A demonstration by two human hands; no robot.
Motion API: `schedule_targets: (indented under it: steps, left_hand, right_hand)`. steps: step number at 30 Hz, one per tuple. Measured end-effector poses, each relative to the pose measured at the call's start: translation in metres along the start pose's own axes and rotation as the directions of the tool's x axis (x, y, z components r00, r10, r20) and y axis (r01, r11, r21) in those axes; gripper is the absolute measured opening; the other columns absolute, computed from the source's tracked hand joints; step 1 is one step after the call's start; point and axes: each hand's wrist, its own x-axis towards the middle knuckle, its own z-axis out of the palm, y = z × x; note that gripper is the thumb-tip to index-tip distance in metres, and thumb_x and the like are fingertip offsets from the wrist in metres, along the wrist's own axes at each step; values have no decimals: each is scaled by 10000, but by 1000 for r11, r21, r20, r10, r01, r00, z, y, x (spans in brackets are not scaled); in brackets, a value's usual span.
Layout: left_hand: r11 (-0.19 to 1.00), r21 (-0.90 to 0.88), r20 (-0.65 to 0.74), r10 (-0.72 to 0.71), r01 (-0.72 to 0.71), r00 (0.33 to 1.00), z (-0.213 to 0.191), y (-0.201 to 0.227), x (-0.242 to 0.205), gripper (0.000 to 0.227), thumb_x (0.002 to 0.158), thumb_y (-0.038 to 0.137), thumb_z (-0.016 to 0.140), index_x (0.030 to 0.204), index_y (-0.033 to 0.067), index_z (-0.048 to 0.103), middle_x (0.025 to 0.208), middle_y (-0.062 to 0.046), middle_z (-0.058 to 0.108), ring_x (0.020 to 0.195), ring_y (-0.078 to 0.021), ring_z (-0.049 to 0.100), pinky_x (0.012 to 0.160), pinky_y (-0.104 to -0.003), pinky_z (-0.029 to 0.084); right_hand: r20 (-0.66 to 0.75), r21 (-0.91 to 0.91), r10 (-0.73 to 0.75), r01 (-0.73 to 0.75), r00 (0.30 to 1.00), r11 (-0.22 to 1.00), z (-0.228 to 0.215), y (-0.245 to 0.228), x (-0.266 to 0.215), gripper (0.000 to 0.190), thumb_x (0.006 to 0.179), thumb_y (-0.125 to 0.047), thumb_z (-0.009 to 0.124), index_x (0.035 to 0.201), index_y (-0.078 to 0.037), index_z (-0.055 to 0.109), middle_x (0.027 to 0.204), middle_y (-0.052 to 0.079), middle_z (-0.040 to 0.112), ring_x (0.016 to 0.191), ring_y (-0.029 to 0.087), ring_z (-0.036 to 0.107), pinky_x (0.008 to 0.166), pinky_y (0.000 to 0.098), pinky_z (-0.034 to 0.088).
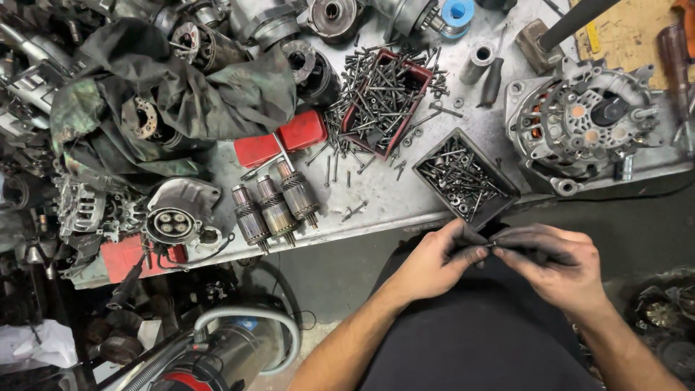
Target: The person sorts screws and bolts from a tray into a smaller container on a workbench. They then pick up a metal alternator, place it on the bench, and use a screwdriver to manipulate a screw before returning to sorting the fasteners.
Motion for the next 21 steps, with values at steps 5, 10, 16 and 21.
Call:
schedule_targets:
  steps: [5,10,16,21]
  left_hand:
    - [1000,6,16,-23,23,1000,0,2,0,130,991,118,648,1056,13,605,884,-66,707,785,-161,676,737,-292,547]
    - [994,19,44,-106,105,993,2,1,0,172,982,161,659,1081,26,618,905,-56,702,788,-149,662,742,-290,544]
    - [995,29,62,-98,96,993,3,6,-2,147,985,143,655,1058,24,609,872,-57,710,743,-144,643,700,-281,531]
    - [992,122,52,15,-21,999,3,13,-2,117,968,100,647,1025,18,587,760,-64,672,604,-198,607,575,-318,480]
  right_hand:
    - [34,-26,-29,30,999,999,-5,-8,1,206,701,33,792,904,6,770,920,81,791,686,135,722,632,219,551]
    - [62,2,-93,93,994,996,-11,2,-2,234,672,47,789,900,-1,768,967,93,798,730,135,757,631,206,598]
    - [165,-123,-191,212,968,969,-17,-4,1,222,648,-20,795,868,-48,776,963,44,809,736,138,730,716,253,564]
    - [149,-170,-185,210,971,963,-17,-4,-1,239,660,8,768,896,-36,776,944,41,805,727,145,732,725,258,562]
